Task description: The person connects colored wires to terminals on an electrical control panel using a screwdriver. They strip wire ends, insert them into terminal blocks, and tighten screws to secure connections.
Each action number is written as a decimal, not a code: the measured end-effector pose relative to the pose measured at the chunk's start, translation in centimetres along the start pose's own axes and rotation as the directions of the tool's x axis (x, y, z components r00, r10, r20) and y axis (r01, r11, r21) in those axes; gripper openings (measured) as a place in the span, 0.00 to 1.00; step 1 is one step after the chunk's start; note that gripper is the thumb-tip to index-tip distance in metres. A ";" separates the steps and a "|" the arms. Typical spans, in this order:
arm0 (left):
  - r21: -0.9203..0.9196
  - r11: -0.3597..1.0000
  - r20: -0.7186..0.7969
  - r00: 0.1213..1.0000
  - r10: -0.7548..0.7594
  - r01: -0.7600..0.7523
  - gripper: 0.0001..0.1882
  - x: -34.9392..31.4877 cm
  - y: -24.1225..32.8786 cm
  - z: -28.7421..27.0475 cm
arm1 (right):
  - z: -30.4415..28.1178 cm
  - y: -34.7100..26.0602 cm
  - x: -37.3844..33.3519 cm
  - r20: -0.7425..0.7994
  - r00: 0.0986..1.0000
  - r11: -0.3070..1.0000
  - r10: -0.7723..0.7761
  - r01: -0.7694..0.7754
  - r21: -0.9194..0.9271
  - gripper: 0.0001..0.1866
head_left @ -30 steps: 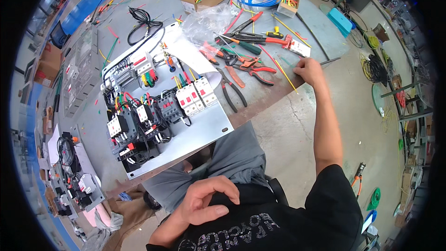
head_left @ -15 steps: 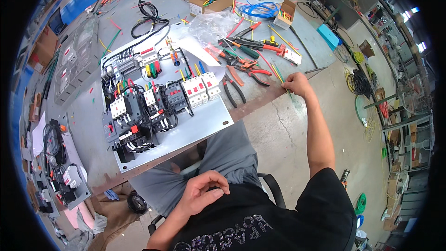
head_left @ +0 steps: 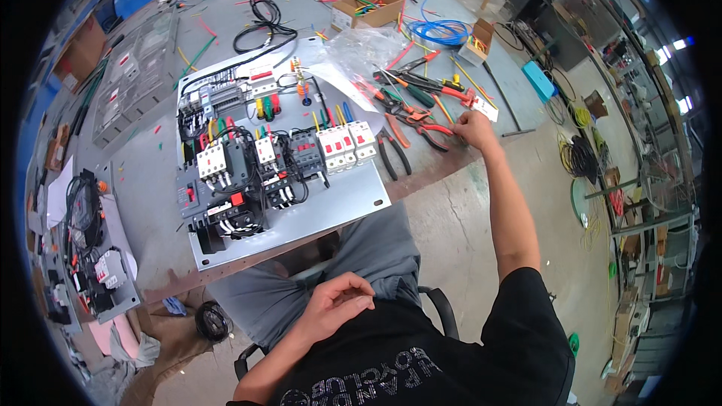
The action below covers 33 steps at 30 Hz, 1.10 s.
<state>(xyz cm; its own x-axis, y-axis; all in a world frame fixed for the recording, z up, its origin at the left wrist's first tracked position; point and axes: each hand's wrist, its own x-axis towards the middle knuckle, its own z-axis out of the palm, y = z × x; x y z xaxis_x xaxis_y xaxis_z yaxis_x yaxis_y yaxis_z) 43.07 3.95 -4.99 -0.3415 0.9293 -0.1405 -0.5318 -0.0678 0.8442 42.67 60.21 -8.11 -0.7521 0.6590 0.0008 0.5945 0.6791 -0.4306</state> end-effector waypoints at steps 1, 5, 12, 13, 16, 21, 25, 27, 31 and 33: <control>0.007 1.000 0.000 1.000 -0.004 0.004 0.09 0.0 -0.1 0.0 | -0.4 0.2 0.7 0.069 0.997 0.999 0.045 -0.045 0.005 0.14; -0.002 1.000 -0.028 0.999 0.018 -0.019 0.09 -0.2 -0.6 -0.4 | -1.0 -1.2 2.7 0.254 0.960 0.993 0.119 -0.116 -0.026 0.15; -0.015 1.000 -0.005 1.000 0.014 -0.014 0.10 0.4 -1.8 -0.7 | 0.1 0.9 2.5 0.148 0.987 0.987 -0.069 0.089 -0.133 0.20; -0.002 1.000 -0.013 1.000 0.007 -0.007 0.10 0.3 -2.0 -0.8 | -0.2 0.5 1.8 0.167 0.983 0.995 -0.074 0.084 -0.053 0.20; 0.052 0.998 -0.141 0.989 0.053 -0.046 0.10 0.9 -2.5 -0.9 | -1.1 -1.6 -2.9 0.163 0.986 0.937 -0.043 -0.016 0.349 0.16; 0.250 0.964 -0.306 0.938 0.163 -0.086 0.17 7.6 -2.5 -1.0 | 2.9 -1.6 -6.5 -0.064 0.996 0.958 -0.068 0.083 0.276 0.17; 0.219 0.976 -0.259 0.963 0.072 -0.014 0.20 10.1 -2.5 -0.3 | 3.2 -3.2 -5.4 -0.012 1.000 0.891 -0.009 0.014 0.453 0.14; 0.215 0.976 -0.183 0.983 0.025 0.016 0.20 9.2 -2.0 0.0 | 2.6 -1.8 -5.1 -0.099 0.995 0.944 0.021 0.013 0.328 0.13; 0.188 0.975 -0.228 0.971 -0.076 0.121 0.19 8.1 -4.3 -0.9 | 1.1 0.2 -3.4 -0.121 0.991 0.950 0.049 -0.009 0.313 0.12; 0.160 0.981 -0.236 0.969 -0.073 0.112 0.17 7.7 -4.6 -1.0 | 1.0 0.1 -2.7 -0.075 0.997 0.917 -0.024 0.052 0.395 0.12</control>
<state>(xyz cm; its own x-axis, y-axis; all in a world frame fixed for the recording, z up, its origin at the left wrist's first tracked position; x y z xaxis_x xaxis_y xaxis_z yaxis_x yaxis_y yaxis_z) 42.14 11.11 -10.45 -0.4752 0.8198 -0.3195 -0.4359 0.0961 0.8949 44.44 58.18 -9.02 -0.7426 0.6651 0.0791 0.3940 0.5292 -0.7514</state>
